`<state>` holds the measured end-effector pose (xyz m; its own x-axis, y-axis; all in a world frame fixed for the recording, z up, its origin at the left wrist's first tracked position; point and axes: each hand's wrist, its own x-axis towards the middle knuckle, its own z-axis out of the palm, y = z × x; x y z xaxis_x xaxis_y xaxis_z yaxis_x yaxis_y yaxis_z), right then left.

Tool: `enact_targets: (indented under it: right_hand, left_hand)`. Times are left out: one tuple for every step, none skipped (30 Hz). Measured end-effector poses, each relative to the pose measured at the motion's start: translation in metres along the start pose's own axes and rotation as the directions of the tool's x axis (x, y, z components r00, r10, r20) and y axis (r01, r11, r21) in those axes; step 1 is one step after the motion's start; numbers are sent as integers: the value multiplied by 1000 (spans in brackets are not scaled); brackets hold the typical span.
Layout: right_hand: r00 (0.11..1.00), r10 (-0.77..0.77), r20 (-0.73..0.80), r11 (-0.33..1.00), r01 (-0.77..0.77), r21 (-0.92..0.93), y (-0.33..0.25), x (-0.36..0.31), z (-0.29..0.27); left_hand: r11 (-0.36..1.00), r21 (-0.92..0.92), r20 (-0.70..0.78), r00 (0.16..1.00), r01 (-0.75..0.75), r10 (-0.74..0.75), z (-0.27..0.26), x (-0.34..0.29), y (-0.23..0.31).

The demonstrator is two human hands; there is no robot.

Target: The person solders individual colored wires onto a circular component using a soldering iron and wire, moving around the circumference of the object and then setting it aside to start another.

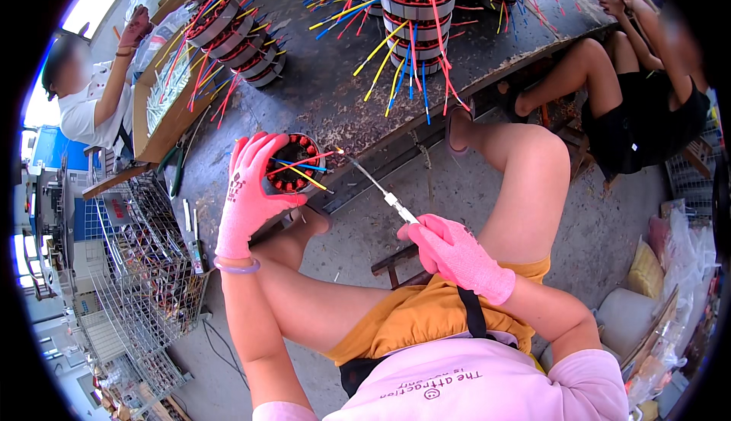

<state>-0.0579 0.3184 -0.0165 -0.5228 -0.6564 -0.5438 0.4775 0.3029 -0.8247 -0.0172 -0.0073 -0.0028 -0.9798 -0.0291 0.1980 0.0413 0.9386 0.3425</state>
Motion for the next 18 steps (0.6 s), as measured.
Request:
enact_targets:
  right_hand:
    - [1000,4,1,1000,-4,-4,0,0,0]
    - [1000,7,1,1000,-7,-8,0,0,-1]
    - [1000,11,1,1000,-11,-12,-1,0,-1]
    - [1000,12,3,1000,-12,-7,-1,0,-1]
    - [1000,13,5,1000,-13,-1,-1,0,-1]
    - [1000,14,6,1000,-14,5,-1,0,-1]
    - [1000,11,7,1000,-11,5,-1,0,-1]
    - [1000,8,7,1000,-8,5,-1,0,0]
    - [1000,5,8,1000,-5,5,-2,0,0]
    - [1000,5,7,1000,-5,6,-2,0,0]
    - [1000,5,7,1000,-6,7,-1,0,0]
    - [1000,6,7,1000,-6,8,-1,0,1]
    - [1000,3,6,1000,-3,2,-1,1,1]
    - [1000,1,5,1000,-1,-4,0,1,0]
    - [1000,-1,4,1000,1,-10,0,1,0]
    - [1000,-2,3,1000,2,-10,0,1,0]
    - [1000,-3,2,1000,3,-9,0,1,1]
    - [1000,-3,1,1000,3,-9,-1,0,1]
  left_hand:
    - [1000,2,2,1000,0,0,0,0,0]
    - [1000,4,3,1000,-1,1,0,0,1]
    - [1000,6,5,1000,-1,1,-1,1,1]
    - [1000,7,6,1000,-3,3,-1,1,0]
    - [1000,7,7,1000,-5,5,-1,1,-1]
    - [1000,8,8,1000,-6,6,-1,1,-1]
    - [1000,1,11,1000,-2,2,-1,1,-1]
    - [1000,-5,15,1000,2,-1,-1,1,0]
    - [1000,-11,18,1000,5,-5,-1,1,0]
    - [1000,-2,14,1000,-2,2,-1,1,-1]
    - [1000,6,10,1000,-9,9,-1,0,-2]
    - [1000,15,6,1000,-17,17,-1,0,-3]
    - [1000,11,7,1000,-14,14,-1,0,-3]
    - [1000,6,8,1000,-12,12,-1,0,-2]
    - [1000,2,9,1000,-10,10,-1,0,-2]
    - [1000,3,8,1000,-9,9,-1,0,-3]
    - [1000,5,8,1000,-8,8,0,-1,-3]
    - [1000,6,7,1000,-7,7,0,-1,-4]
